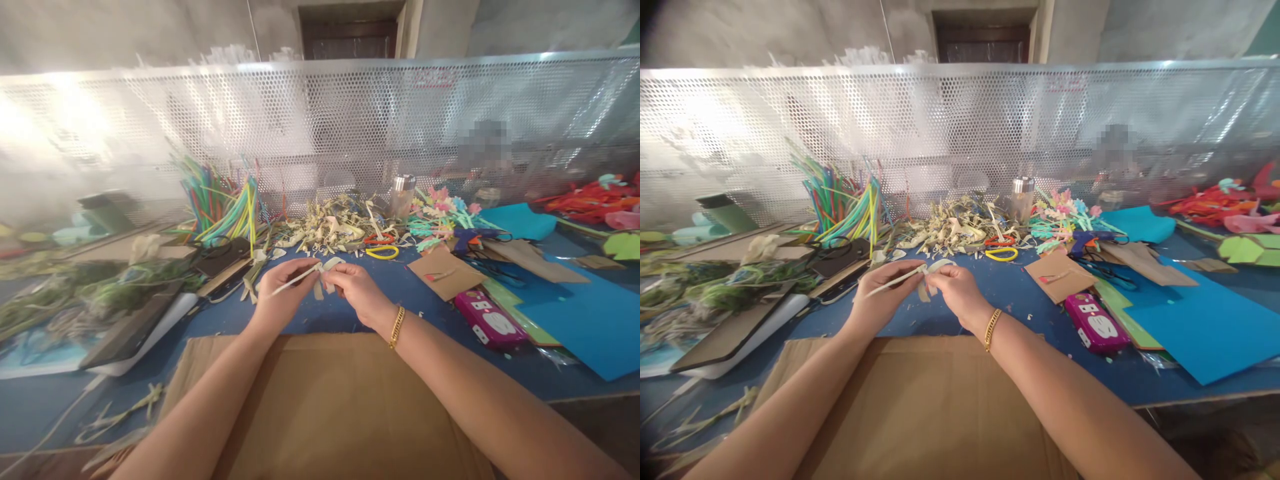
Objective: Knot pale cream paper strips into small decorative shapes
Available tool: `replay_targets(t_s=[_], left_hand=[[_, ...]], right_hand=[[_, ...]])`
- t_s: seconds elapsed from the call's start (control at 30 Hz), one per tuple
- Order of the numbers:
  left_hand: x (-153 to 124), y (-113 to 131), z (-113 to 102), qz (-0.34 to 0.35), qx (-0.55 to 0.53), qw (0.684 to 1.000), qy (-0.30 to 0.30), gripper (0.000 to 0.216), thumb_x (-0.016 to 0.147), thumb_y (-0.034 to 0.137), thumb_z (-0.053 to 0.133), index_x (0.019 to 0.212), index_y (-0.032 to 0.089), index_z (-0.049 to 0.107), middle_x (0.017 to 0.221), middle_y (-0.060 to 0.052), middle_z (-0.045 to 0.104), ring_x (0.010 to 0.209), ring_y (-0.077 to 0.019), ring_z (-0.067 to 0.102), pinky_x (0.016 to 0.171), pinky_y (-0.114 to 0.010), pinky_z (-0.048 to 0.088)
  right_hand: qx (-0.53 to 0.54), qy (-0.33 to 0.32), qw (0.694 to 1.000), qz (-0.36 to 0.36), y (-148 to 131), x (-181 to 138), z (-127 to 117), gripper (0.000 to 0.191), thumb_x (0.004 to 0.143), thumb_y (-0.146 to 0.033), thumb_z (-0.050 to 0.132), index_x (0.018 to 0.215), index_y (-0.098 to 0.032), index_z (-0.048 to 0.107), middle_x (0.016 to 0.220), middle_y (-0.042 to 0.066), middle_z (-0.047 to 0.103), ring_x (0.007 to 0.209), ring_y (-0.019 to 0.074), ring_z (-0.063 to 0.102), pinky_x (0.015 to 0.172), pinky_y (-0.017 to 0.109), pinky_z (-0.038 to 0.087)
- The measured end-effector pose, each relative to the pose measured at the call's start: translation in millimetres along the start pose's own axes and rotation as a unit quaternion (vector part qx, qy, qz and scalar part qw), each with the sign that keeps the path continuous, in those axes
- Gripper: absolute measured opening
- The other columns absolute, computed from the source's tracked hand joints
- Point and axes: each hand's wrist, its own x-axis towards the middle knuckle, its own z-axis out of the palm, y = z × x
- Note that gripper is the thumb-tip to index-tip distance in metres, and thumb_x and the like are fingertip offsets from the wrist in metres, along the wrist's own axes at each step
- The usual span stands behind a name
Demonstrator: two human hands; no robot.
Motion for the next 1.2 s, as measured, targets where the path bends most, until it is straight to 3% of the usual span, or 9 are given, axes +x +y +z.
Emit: replay_targets(t_s=[0.1,0.17,0.4,0.57,0.63,0.73,0.87,1.03,1.2], left_hand=[[-0.3,-4.1,-0.6,-0.004,-0.046,0.999,-0.014,0.034,0.075,0.034,0.071,0.104,0.016,0.067,0.072,-0.002,0.067,0.062,-0.0136,0.058,0.056,-0.023,0.043],[0.3,-4.9,-1.0,-0.022,-0.055,0.998,-0.011,0.030,0.074,0.036,0.072,0.096,0.016,0.068,0.070,-0.002,0.067,0.062,-0.0137,0.058,0.057,-0.024,0.043],[3.5,-1.3,-3.1,-0.007,0.001,0.999,-0.046,0.018,0.075,0.032,0.070,0.083,0.017,0.075,0.084,-0.005,0.070,0.078,-0.0182,0.060,0.070,-0.028,0.044],[2.7,-2.6,-3.4,-0.007,-0.017,0.996,-0.083,0.014,0.075,0.030,0.071,0.079,0.017,0.074,0.082,-0.005,0.068,0.076,-0.0172,0.057,0.070,-0.027,0.043],[1.8,-2.3,-2.8,-0.028,-0.042,0.994,-0.097,0.015,0.074,0.030,0.071,0.079,0.017,0.073,0.083,-0.004,0.067,0.076,-0.0167,0.056,0.069,-0.027,0.042],[0.5,-0.5,-2.0,-0.055,-0.063,0.988,-0.130,0.016,0.072,0.031,0.073,0.080,0.017,0.073,0.081,-0.003,0.066,0.075,-0.0160,0.054,0.068,-0.026,0.041],[-1.1,3.2,-1.4,-0.097,-0.085,0.976,-0.173,0.018,0.072,0.033,0.073,0.076,0.015,0.073,0.070,-0.002,0.063,0.067,-0.0139,0.050,0.064,-0.026,0.040],[-3.1,3.8,-2.7,-0.148,-0.109,0.963,-0.199,0.022,0.071,0.036,0.073,0.082,0.016,0.074,0.078,-0.004,0.067,0.069,-0.0147,0.052,0.064,-0.026,0.040],[-4.7,5.3,-4.0,-0.134,-0.091,0.956,-0.246,0.021,0.072,0.036,0.073,0.079,0.016,0.074,0.072,-0.003,0.064,0.067,-0.0145,0.051,0.062,-0.026,0.039]], right_hand=[[-0.020,0.017,0.999,-0.026,3.4,1.5,-0.5,0.027,0.076,-0.036,0.060,0.056,-0.018,0.055,0.053,-0.004,0.047,0.053,0.0096,0.040,0.056,0.024,0.032],[-0.034,0.035,0.998,-0.049,6.9,3.3,-1.2,0.028,0.075,-0.042,0.062,0.060,-0.018,0.058,0.056,-0.003,0.051,0.054,0.0097,0.042,0.055,0.024,0.032],[-0.115,0.060,0.990,-0.053,11.7,4.8,-6.2,0.041,0.074,-0.056,0.064,0.059,-0.018,0.059,0.054,-0.002,0.055,0.050,0.0092,0.041,0.052,0.024,0.031],[-0.265,0.172,0.934,-0.164,-5.8,3.1,-19.2,0.042,0.067,-0.060,0.070,0.061,-0.019,0.062,0.064,0.001,0.058,0.063,0.0128,0.050,0.062,0.026,0.037],[-0.280,0.181,0.924,-0.188,-10.7,4.6,-24.4,0.041,0.072,-0.060,0.066,0.062,-0.020,0.064,0.067,0.002,0.059,0.071,0.0146,0.052,0.068,0.028,0.038],[-0.232,0.097,0.958,-0.135,-9.8,7.9,-26.3,0.039,0.075,-0.054,0.064,0.055,-0.020,0.062,0.062,0.002,0.058,0.072,0.0150,0.052,0.069,0.029,0.038],[-0.035,0.026,0.999,-0.012,-3.4,10.5,-21.5,0.023,0.066,-0.041,0.072,0.067,-0.018,0.066,0.068,0.000,0.063,0.067,0.0127,0.053,0.067,0.028,0.040],[0.042,0.107,0.993,-0.017,-3.1,14.7,-23.5,0.023,0.062,-0.038,0.073,0.065,-0.018,0.063,0.062,-0.003,0.057,0.062,0.0104,0.047,0.066,0.027,0.037],[0.068,0.215,0.974,-0.024,-3.1,22.0,-29.9,0.026,0.061,-0.041,0.072,0.064,-0.018,0.061,0.059,-0.003,0.054,0.062,0.0109,0.045,0.064,0.027,0.034]])
